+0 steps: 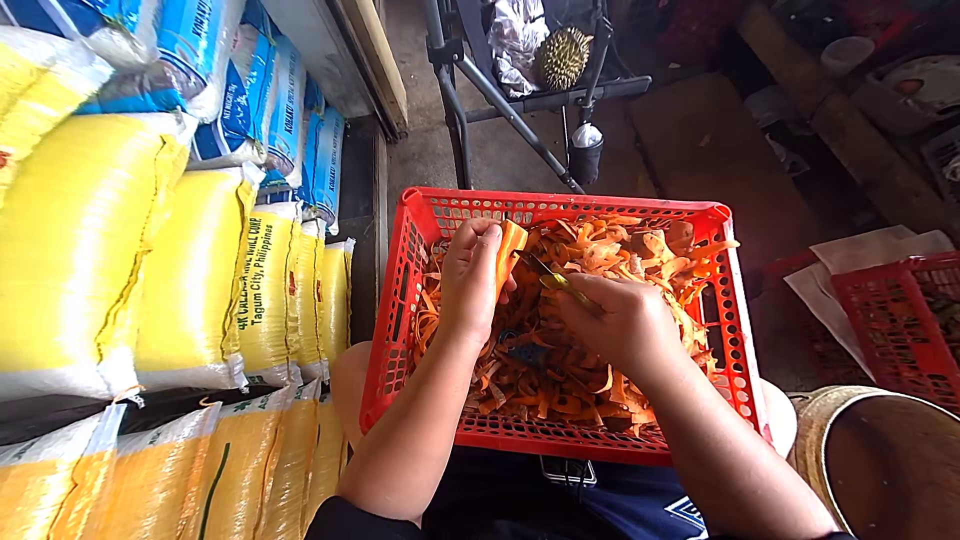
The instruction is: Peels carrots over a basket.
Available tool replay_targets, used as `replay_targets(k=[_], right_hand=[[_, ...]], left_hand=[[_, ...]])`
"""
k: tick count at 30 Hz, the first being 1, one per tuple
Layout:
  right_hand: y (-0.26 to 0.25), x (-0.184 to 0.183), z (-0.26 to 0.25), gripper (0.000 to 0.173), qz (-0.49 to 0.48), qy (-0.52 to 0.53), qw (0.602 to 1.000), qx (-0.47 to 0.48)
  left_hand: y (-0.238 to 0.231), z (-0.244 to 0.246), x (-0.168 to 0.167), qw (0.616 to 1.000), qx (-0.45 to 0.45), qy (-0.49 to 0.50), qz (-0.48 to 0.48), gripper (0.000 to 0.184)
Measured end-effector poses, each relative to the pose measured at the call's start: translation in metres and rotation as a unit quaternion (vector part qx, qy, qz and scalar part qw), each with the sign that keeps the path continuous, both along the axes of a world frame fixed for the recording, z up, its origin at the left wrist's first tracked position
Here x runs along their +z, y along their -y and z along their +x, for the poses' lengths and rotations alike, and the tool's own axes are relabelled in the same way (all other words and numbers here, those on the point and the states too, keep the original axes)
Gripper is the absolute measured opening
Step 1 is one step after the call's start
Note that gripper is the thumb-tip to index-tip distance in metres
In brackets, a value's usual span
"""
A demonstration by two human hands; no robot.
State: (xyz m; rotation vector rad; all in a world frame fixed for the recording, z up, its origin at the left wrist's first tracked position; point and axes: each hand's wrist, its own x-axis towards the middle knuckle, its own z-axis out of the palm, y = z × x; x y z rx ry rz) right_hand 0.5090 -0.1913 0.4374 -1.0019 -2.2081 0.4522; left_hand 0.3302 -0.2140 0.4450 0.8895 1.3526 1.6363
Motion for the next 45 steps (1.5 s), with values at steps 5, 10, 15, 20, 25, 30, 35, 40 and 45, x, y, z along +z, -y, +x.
replay_targets(k=[5,10,15,20,25,30,35,40,45], right_hand=[[-0.002,0.003,0.001,0.021,-0.097,-0.026,0.995,0.023],[0.000,0.014,-0.002,0.016,-0.301,-0.092,0.949,0.037],[-0.003,0.019,-0.004,0.014,-0.424,-0.133,0.894,0.047],[-0.005,0.018,-0.005,0.015,-0.486,-0.162,0.857,0.048],[-0.009,0.017,-0.002,0.016,-0.527,-0.187,0.826,0.074],[-0.011,0.015,-0.002,0.018,-0.542,-0.208,0.810,0.086],[-0.008,0.001,0.001,0.018,-0.222,-0.055,0.972,0.053],[-0.009,-0.002,0.001,0.027,0.077,0.066,0.995,-0.012],[-0.011,0.003,0.006,0.028,0.105,0.097,0.989,-0.030]], left_hand=[[0.000,0.001,-0.003,1.000,0.006,-0.022,0.003,0.019],[0.001,0.002,-0.005,0.999,0.013,-0.034,0.018,0.020],[0.001,0.003,-0.005,0.999,0.018,-0.033,0.030,0.020],[0.001,0.003,-0.003,0.999,0.014,0.002,0.029,0.020],[0.001,0.002,-0.002,0.999,0.003,0.024,0.022,0.022],[0.001,0.001,-0.001,0.999,-0.006,0.030,0.013,0.023],[0.001,-0.001,0.000,1.000,-0.012,0.028,-0.003,0.024],[-0.001,-0.005,0.000,1.000,-0.019,0.000,-0.021,0.022],[-0.001,-0.009,0.004,0.997,-0.046,-0.035,-0.047,0.024]])
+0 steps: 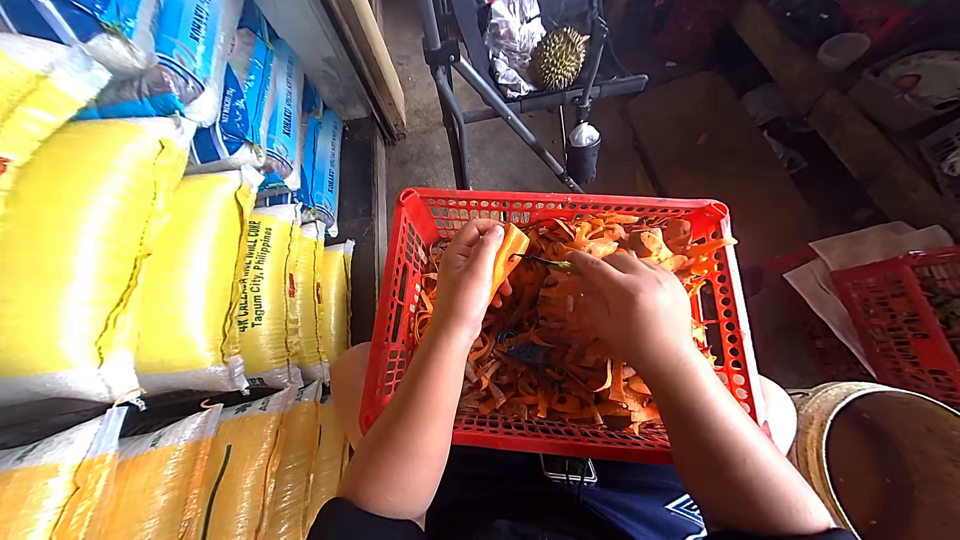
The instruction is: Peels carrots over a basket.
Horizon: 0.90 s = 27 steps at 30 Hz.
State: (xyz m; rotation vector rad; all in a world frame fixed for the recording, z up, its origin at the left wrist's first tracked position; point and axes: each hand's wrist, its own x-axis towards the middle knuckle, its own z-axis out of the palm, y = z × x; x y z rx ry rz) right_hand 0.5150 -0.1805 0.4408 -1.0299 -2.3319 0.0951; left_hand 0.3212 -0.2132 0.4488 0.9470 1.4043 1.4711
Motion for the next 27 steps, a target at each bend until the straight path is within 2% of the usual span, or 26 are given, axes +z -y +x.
replay_targets(k=[8,15,27], right_hand=[[-0.009,-0.001,0.007,0.028,0.061,-0.021,0.998,-0.005],[-0.013,-0.007,0.008,0.027,-0.051,-0.062,0.996,0.038],[0.002,-0.006,-0.001,0.025,-0.076,-0.111,0.991,0.025]], left_hand=[[0.001,0.000,0.006,0.998,-0.032,-0.029,-0.054,0.023],[0.001,0.000,0.007,0.998,-0.034,0.011,-0.047,0.025],[0.001,0.006,0.001,0.997,0.009,0.065,0.031,0.025]])
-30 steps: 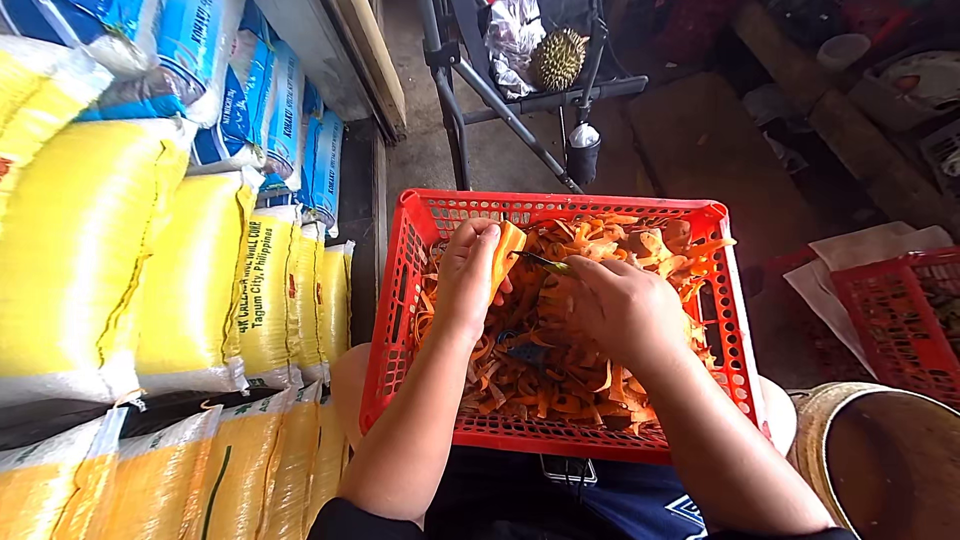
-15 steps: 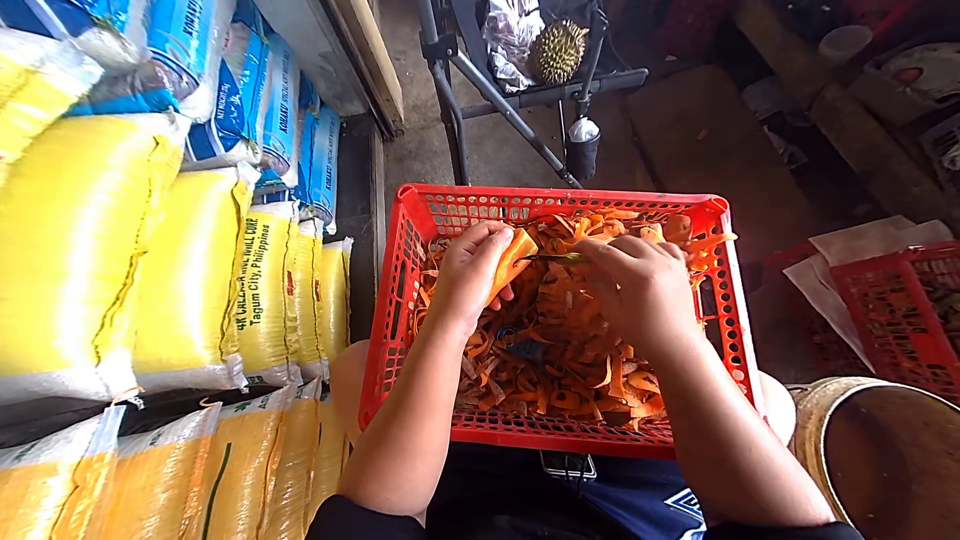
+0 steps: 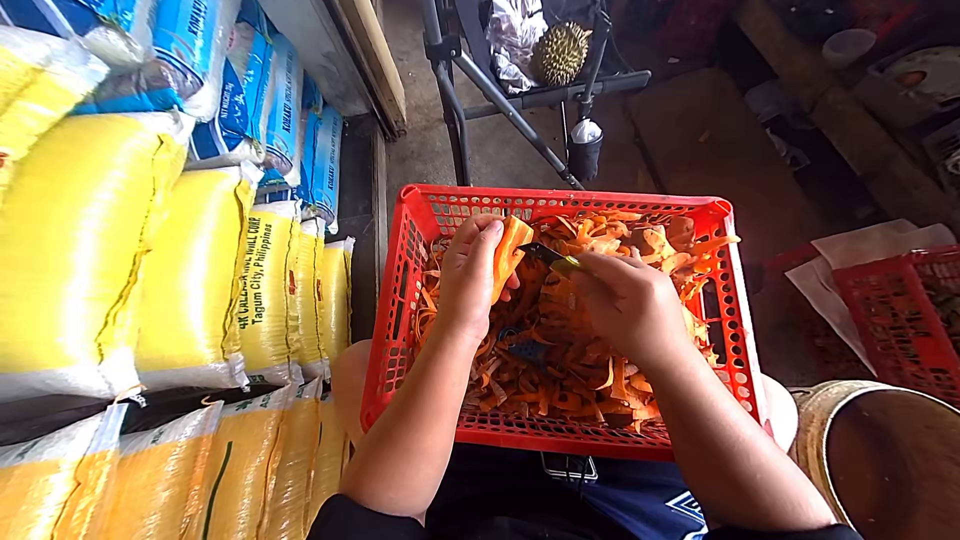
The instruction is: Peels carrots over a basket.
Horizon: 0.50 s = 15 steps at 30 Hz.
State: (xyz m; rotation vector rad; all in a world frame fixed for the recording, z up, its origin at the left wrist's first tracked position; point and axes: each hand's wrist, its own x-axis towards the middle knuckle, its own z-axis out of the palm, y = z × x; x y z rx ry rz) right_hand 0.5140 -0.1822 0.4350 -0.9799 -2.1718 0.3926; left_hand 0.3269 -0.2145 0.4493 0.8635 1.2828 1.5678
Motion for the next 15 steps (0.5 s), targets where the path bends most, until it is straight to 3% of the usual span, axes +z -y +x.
replay_targets(k=[15], right_hand=[[0.0024,-0.0009,-0.0036,0.024,0.005,0.002,1.000,-0.013]], left_hand=[[-0.0001,0.0021,-0.0004,1.000,0.017,0.014,0.006,0.024]])
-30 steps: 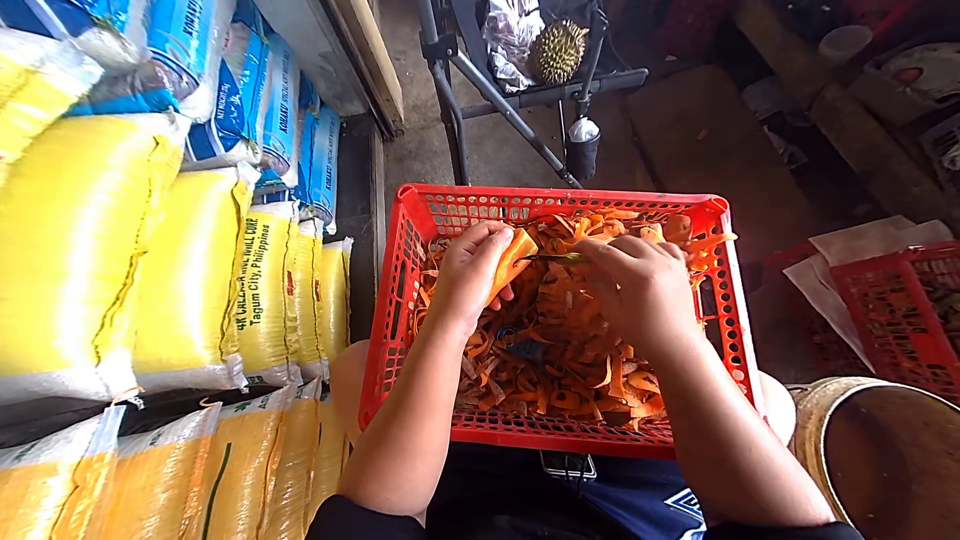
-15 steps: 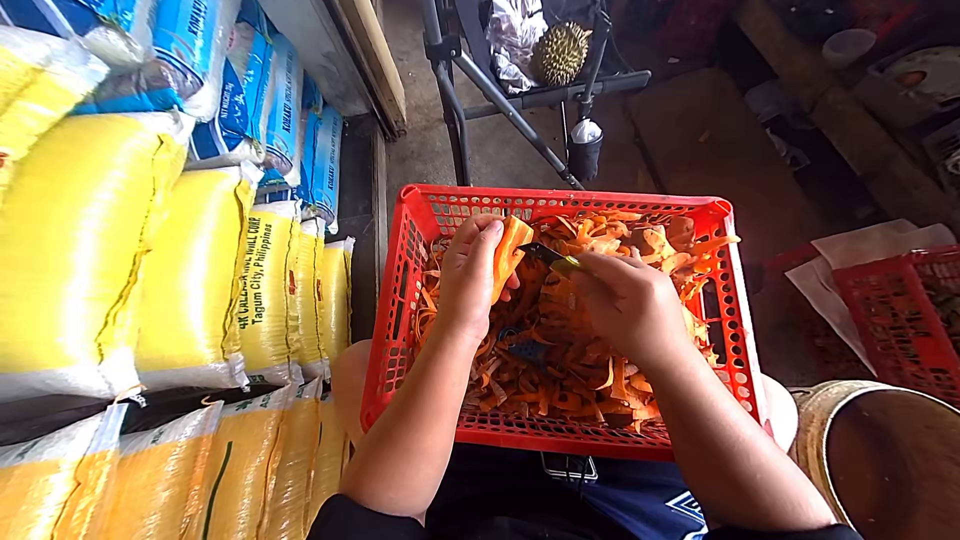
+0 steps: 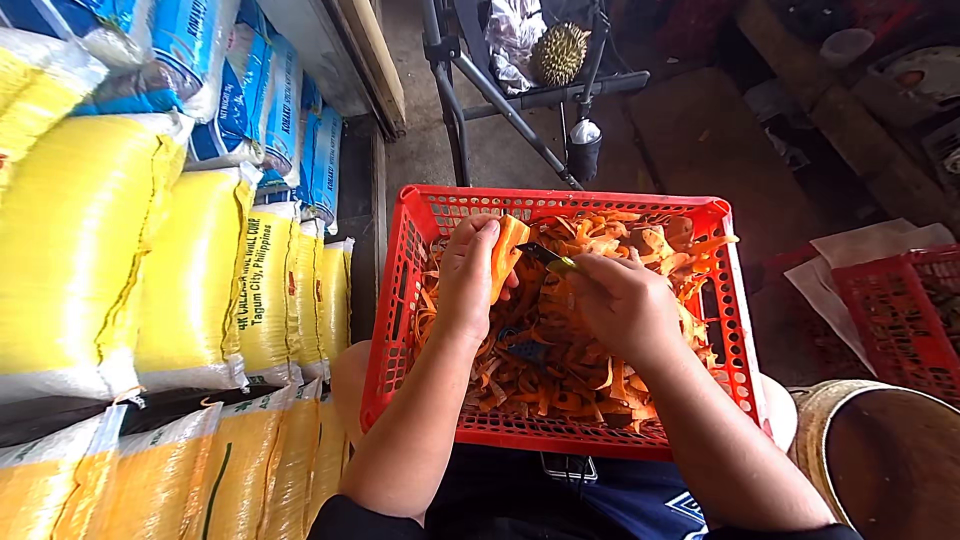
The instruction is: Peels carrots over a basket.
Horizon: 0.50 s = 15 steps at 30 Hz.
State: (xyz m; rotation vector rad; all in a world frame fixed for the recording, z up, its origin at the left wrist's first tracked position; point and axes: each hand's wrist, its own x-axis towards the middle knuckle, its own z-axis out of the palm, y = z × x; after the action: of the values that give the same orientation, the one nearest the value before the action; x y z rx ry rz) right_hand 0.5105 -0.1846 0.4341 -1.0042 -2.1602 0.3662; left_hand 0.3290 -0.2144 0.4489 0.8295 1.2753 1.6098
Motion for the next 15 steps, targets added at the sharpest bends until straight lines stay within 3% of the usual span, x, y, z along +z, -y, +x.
replay_targets(k=[8,15], right_hand=[[0.005,-0.005,-0.007,0.023,0.007,0.000,1.000,0.000],[0.007,-0.008,-0.012,0.022,-0.045,-0.023,0.999,0.014]], left_hand=[[0.000,0.003,-0.007,0.998,0.023,-0.049,0.043,0.022],[0.001,0.006,-0.010,0.997,0.036,-0.048,0.046,0.024]])
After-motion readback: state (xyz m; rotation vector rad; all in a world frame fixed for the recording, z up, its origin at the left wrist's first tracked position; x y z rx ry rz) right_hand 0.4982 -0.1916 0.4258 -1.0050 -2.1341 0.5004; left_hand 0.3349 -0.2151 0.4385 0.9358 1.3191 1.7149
